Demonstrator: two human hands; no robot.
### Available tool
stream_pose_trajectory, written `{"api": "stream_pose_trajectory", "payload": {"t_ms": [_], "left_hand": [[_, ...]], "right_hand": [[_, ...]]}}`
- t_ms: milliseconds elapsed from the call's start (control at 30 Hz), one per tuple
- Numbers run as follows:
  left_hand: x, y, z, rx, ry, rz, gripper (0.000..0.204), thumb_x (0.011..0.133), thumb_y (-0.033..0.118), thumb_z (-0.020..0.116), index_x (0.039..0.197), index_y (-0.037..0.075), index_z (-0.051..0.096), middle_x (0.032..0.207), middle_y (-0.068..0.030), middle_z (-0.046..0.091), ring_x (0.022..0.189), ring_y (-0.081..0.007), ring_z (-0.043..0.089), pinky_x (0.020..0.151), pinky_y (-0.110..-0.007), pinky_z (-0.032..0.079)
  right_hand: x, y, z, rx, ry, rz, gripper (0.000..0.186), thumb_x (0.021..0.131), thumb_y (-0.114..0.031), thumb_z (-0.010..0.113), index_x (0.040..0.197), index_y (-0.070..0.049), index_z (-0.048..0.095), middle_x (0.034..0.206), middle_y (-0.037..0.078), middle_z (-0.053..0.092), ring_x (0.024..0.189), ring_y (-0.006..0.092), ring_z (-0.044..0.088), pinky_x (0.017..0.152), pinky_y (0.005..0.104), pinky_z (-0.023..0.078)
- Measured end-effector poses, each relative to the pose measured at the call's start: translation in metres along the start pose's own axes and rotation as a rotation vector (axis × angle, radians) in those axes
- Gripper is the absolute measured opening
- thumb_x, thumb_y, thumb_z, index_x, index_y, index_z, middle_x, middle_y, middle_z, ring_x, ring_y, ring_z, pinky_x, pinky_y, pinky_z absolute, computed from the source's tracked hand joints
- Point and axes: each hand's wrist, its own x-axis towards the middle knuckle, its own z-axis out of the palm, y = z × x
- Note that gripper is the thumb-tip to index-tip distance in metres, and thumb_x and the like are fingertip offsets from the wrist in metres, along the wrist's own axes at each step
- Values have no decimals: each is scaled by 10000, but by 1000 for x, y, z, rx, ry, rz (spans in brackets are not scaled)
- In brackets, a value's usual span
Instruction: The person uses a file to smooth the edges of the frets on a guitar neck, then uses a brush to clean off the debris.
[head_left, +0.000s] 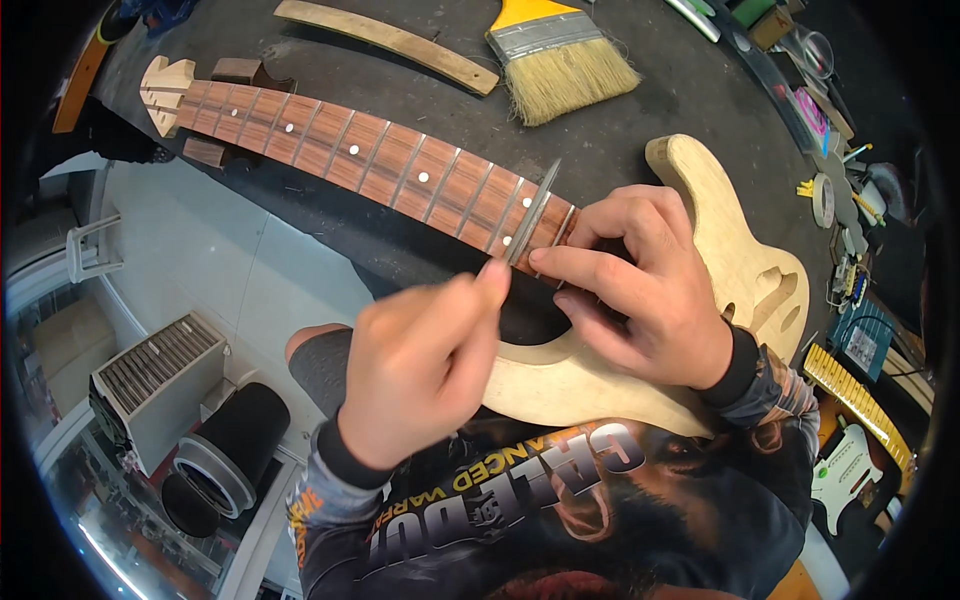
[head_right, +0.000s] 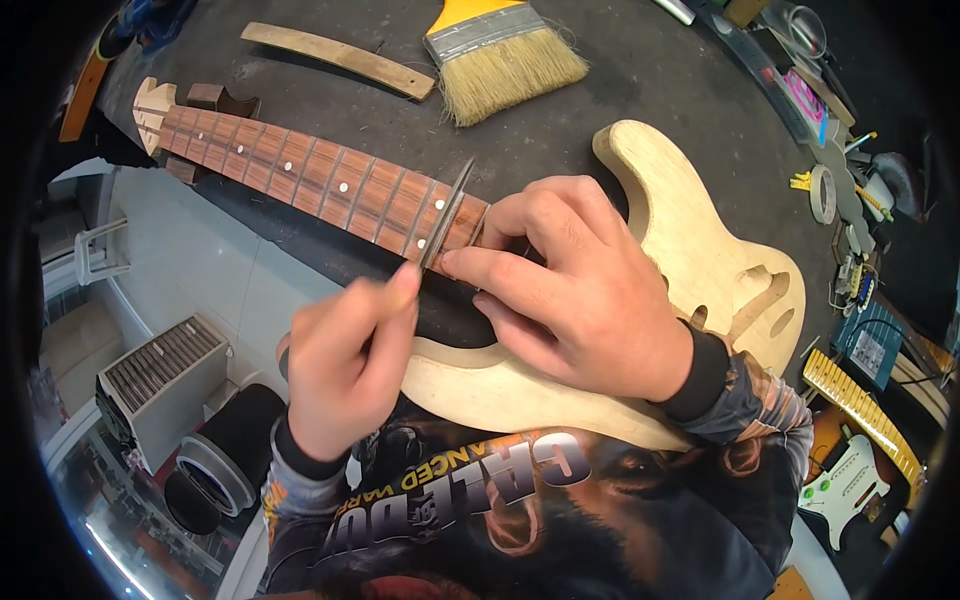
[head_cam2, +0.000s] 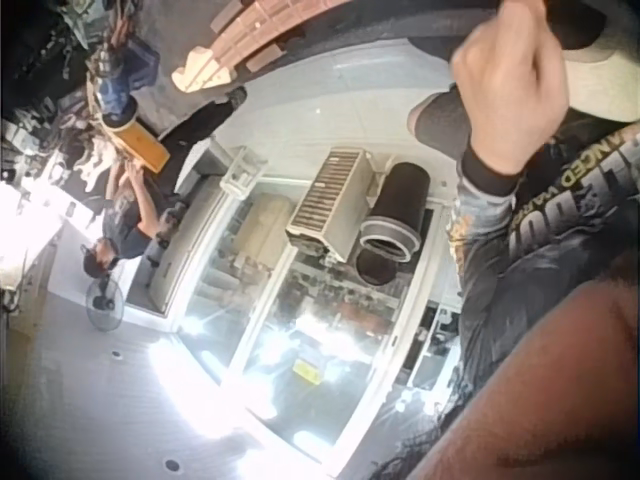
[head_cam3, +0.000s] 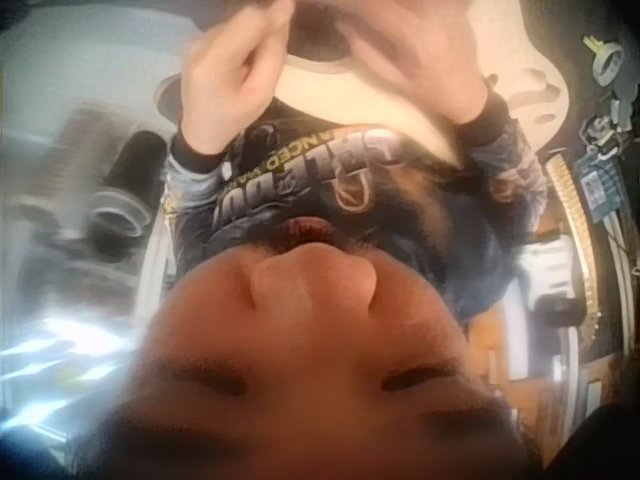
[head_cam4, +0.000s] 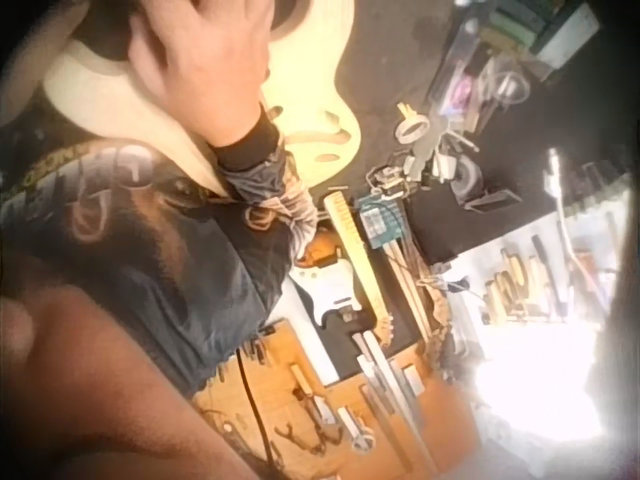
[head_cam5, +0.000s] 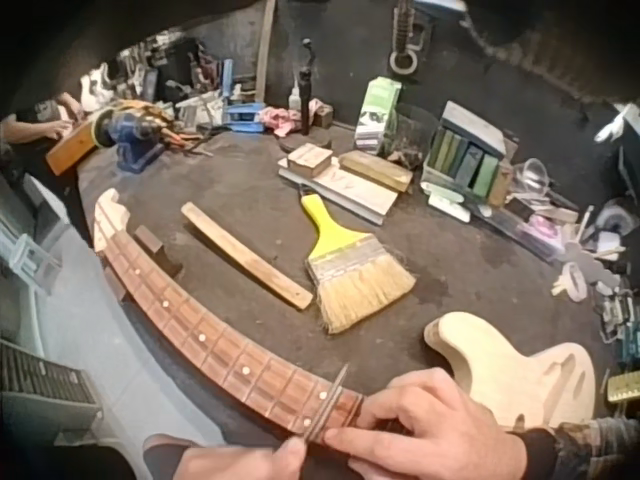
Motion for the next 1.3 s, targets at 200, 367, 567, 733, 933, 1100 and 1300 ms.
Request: {"api": "stream_pose_trajectory", "payload": {"t_ms": [200, 367, 567, 733, 933, 1100, 1300], "left_hand": [[-12, 7, -12, 40, 14, -11, 80, 972, -97, 756, 1031, -43, 756, 664, -113, 603, 530, -291, 620, 518, -413, 455], [-4, 6, -5, 94, -36, -56, 133, 971, -75, 766, 1094, -25, 780, 677, -121, 609, 552, -301, 638, 527, -419, 471], [-1, 11, -8, 120, -32, -14, 290, 951, -95, 756, 1234, -33, 767, 709, -117, 649, 585, -303, 669, 545, -436, 495], [-7, 13, -9, 114, -50, -17, 156, 963, -85, 759, 1108, -27, 763, 703, -117, 618, 569, -294, 651, 529, -426, 480], [7, 12, -5, 106, -19, -17, 191, 968, -61, 744, 1154, -18, 751, 727, -128, 670, 616, -324, 696, 552, -453, 501], [-12, 9, -9, 106, -22, 11, 203, 936, -98, 761, 1128, -33, 767, 699, -106, 640, 556, -297, 648, 525, -429, 484], [5, 9, -5, 101, -13, -13, 213, 961, -78, 743, 1165, -19, 757, 695, -112, 635, 572, -314, 655, 538, -441, 487]], "right_hand": [[3, -5, 2, 8, -5, -15, 543, 723, -26, 910, 1249, -135, 830, 1155, 61, 666, 1101, 335, 617, 985, 469, 502], [0, -2, 1, 4, -8, 13, 541, 724, -28, 912, 1248, -133, 831, 1158, 62, 666, 1102, 335, 617, 985, 467, 503], [4, -4, 0, 13, -19, -16, 542, 727, -26, 909, 1252, -133, 832, 1156, 62, 666, 1096, 333, 620, 989, 468, 501], [0, -2, -2, 5, -16, 5, 539, 727, -32, 911, 1250, -133, 832, 1150, 61, 668, 1091, 335, 623, 989, 469, 501], [4, -3, 1, 15, -6, -9, 533, 731, -33, 911, 1249, -135, 833, 1147, 60, 669, 1087, 332, 622, 986, 468, 500], [1, -3, -1, 4, -11, 7, 532, 733, -29, 908, 1249, -133, 831, 1148, 62, 669, 1084, 333, 621, 981, 465, 499], [6, -2, 1, 0, -21, -22, 514, 749, -37, 900, 1248, -133, 821, 1154, 65, 661, 1095, 343, 618, 953, 459, 528]]}}
